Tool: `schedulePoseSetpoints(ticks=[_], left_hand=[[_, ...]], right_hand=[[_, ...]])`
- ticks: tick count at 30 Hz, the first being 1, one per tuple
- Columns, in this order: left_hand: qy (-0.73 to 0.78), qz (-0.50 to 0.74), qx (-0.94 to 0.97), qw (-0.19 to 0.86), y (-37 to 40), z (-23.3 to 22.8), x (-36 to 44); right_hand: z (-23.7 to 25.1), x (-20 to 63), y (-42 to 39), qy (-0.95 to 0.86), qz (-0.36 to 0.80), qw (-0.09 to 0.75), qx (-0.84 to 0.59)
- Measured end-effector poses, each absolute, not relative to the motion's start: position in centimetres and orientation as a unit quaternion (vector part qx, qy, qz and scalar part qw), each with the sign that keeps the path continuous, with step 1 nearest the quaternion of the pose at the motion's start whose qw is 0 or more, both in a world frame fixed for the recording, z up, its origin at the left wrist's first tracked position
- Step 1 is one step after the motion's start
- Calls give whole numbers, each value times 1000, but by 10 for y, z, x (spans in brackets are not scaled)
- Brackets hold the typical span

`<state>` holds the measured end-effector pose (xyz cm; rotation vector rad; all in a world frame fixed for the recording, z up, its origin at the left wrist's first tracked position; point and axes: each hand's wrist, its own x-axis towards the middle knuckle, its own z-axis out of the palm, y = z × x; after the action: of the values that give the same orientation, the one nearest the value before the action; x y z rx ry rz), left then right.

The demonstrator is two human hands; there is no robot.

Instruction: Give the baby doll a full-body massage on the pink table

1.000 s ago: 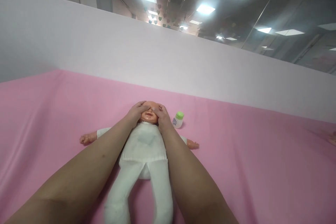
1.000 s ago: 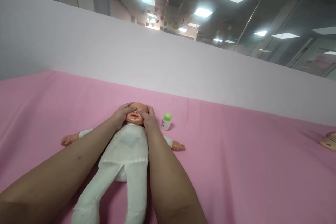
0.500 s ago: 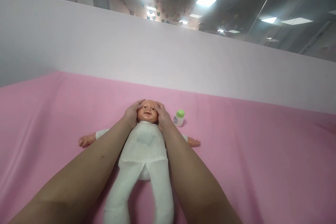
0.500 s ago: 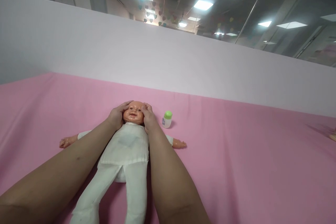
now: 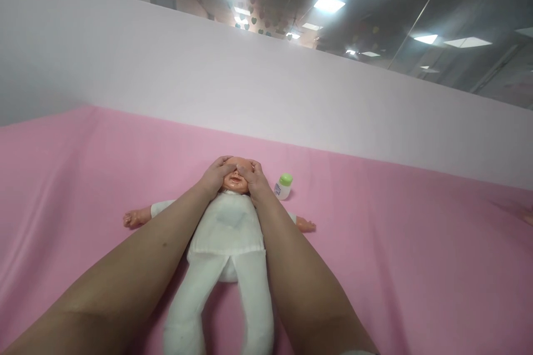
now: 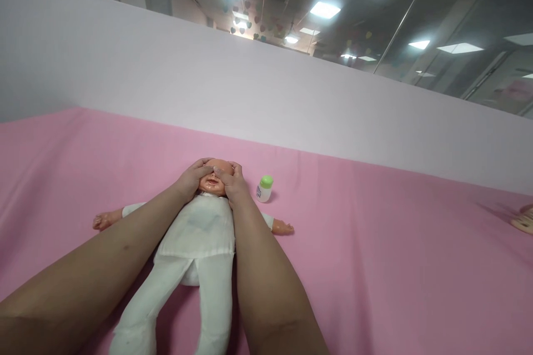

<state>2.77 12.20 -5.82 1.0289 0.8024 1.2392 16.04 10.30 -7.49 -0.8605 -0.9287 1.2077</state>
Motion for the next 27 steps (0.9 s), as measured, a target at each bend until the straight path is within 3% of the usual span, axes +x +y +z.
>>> schedulePoseSetpoints(ticks=[7, 17, 27], left_hand=[[340, 558, 444, 614, 124, -61, 31], [340, 584, 414, 610, 122, -63, 30], [351, 531, 466, 614, 124, -61, 29]], right_hand=[[-79, 160, 113, -390, 503, 659, -401], [-81, 167, 111, -360, 573, 665, -316], [-75, 162, 108, -401, 509, 641, -412]])
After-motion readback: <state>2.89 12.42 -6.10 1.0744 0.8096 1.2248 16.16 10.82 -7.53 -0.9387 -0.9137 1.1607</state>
